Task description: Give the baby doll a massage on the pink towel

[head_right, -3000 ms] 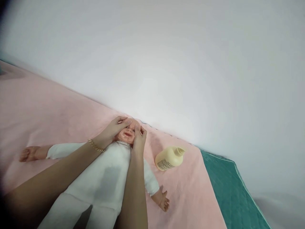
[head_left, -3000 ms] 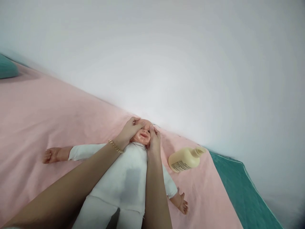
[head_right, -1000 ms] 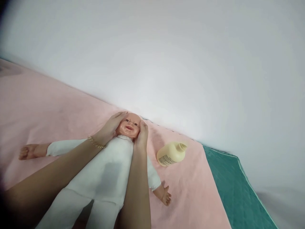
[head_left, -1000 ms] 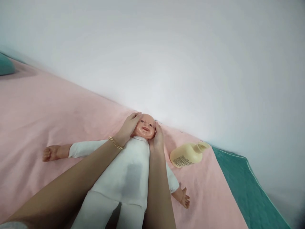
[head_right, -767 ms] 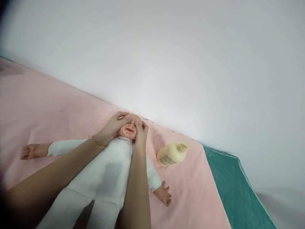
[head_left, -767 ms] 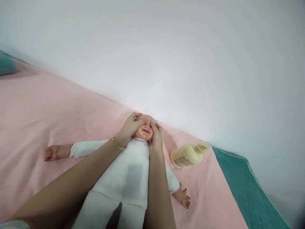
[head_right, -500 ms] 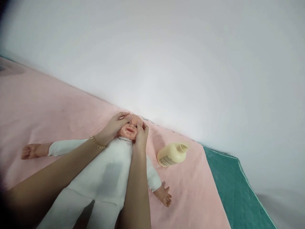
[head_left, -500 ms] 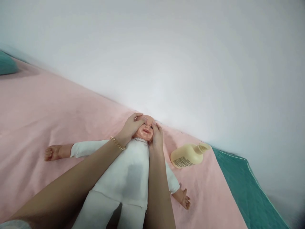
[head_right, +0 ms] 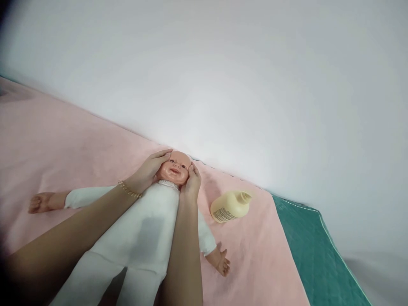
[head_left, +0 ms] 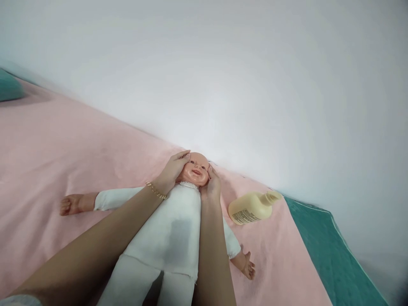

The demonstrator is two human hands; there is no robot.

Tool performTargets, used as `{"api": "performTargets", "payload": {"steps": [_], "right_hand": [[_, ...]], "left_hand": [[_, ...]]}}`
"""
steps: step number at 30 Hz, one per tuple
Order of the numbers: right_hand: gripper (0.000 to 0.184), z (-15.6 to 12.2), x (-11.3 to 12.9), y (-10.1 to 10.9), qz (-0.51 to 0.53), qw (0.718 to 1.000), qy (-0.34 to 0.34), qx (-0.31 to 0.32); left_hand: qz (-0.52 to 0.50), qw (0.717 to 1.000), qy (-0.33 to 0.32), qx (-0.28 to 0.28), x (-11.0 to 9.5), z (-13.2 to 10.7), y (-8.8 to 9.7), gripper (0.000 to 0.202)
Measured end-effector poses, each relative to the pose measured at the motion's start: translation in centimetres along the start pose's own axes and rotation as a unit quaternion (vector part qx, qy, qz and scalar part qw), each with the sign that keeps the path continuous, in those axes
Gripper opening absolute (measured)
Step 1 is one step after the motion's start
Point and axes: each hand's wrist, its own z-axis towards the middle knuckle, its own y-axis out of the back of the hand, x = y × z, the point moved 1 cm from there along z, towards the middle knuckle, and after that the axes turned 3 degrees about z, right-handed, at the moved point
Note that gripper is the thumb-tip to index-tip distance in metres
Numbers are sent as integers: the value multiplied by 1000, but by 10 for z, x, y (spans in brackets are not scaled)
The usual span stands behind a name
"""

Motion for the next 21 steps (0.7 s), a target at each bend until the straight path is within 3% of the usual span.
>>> {"api": "performTargets", "payload": {"steps": [7, 13, 16, 18, 21], "right_hand": [[21, 9, -5, 7, 1, 1000, -1, -29], [25, 1, 3, 0, -1, 998, -34, -50], [28, -9, 13, -6, 23, 996, -82, -31], [32, -17, 18, -9, 29, 995, -95, -11], [44, -28, 23, -9, 6, 993, -106, 44]], "left_hand": [[-31, 999, 13, -22, 2, 4, 3, 27], [-36, 999, -7, -13, 3, 4, 0, 27], [-28, 999, -24, -15, 0, 0, -1, 29], [-9, 999, -43, 13, -3, -5, 0, 32], [101, 989, -92, 61, -6, -15, 8, 44]]}}
